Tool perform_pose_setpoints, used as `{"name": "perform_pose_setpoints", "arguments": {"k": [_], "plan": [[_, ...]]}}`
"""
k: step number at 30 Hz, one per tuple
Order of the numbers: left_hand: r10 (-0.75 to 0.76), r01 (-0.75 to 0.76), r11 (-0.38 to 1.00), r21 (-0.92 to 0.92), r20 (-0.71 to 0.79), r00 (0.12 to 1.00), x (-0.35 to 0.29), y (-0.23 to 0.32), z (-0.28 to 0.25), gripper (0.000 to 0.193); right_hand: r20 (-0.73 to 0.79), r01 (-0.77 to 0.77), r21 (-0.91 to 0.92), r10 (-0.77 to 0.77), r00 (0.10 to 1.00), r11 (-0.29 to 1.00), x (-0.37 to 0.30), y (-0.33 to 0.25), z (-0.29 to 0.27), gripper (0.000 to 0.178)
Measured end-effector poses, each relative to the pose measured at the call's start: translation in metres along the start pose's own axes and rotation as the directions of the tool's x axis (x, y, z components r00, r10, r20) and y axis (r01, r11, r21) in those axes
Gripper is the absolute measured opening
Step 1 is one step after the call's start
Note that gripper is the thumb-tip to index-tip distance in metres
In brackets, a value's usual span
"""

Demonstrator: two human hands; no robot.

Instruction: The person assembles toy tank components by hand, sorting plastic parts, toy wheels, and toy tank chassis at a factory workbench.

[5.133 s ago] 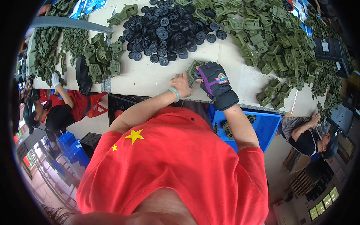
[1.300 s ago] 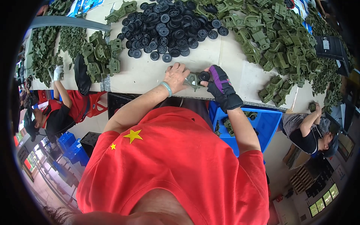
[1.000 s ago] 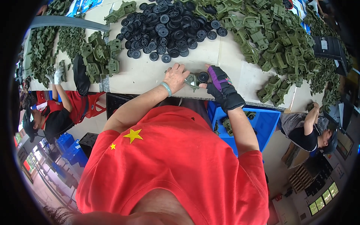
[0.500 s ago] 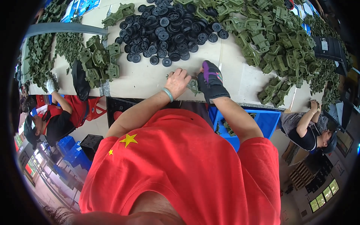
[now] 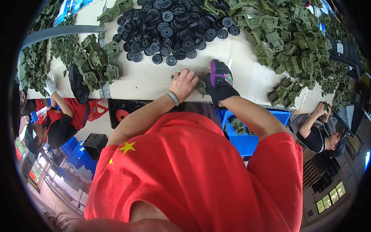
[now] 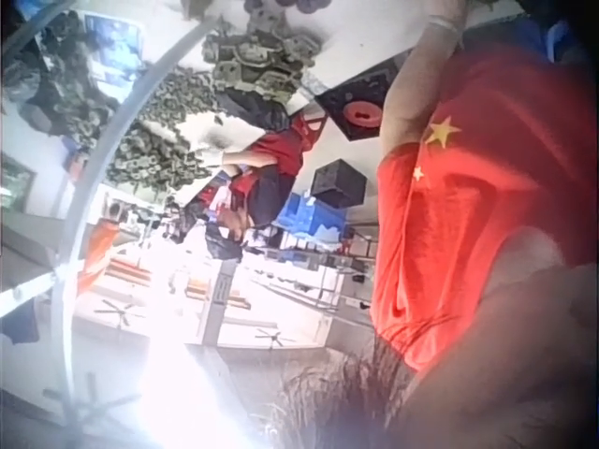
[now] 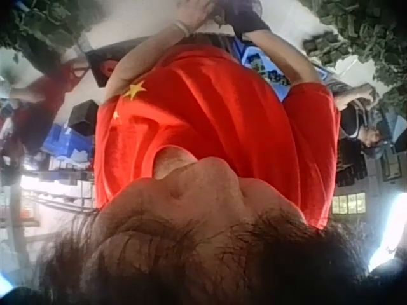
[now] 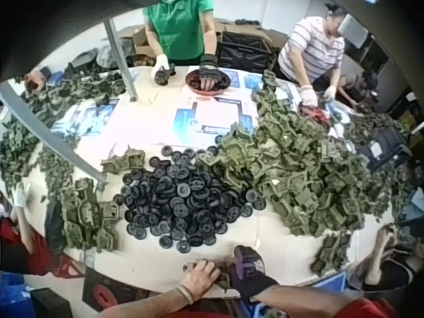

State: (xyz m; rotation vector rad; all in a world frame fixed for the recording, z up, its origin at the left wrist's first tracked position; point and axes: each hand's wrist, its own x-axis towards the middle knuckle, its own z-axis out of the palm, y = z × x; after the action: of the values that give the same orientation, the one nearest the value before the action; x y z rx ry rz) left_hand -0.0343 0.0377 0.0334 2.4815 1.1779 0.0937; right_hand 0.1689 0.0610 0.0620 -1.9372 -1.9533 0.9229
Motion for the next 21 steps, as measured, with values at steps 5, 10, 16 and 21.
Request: {"name": "perform_pose_setpoints", "arguments": {"k": [5,10,16,21], "plan": [[0.0,0.0,1.0,-0.017,0.024,1.0,0.002,-0.002,-0.004,0.031,0.324,0.545,-0.093,-0.493,0.808,0.833,0.026,-0.006,-0.021,0.026],[-0.034,0.036,0.998,-0.049,0.039,0.999,0.002,-0.005,-0.001,0.045,0.162,0.405,0.105,-0.418,0.894,0.908,0.027,0.002,-0.011,0.034],[-0.169,0.171,0.974,-0.149,0.023,0.985,-0.018,-0.014,-0.025,0.058,-0.053,0.468,-0.181,-0.484,0.873,0.865,0.079,-0.038,-0.024,0.037],[-0.303,0.376,0.883,-0.281,0.269,0.914,-0.034,-0.041,-0.021,0.051,0.001,0.464,-0.37,-0.499,0.867,0.805,0.102,-0.054,-0.017,0.038]]}}
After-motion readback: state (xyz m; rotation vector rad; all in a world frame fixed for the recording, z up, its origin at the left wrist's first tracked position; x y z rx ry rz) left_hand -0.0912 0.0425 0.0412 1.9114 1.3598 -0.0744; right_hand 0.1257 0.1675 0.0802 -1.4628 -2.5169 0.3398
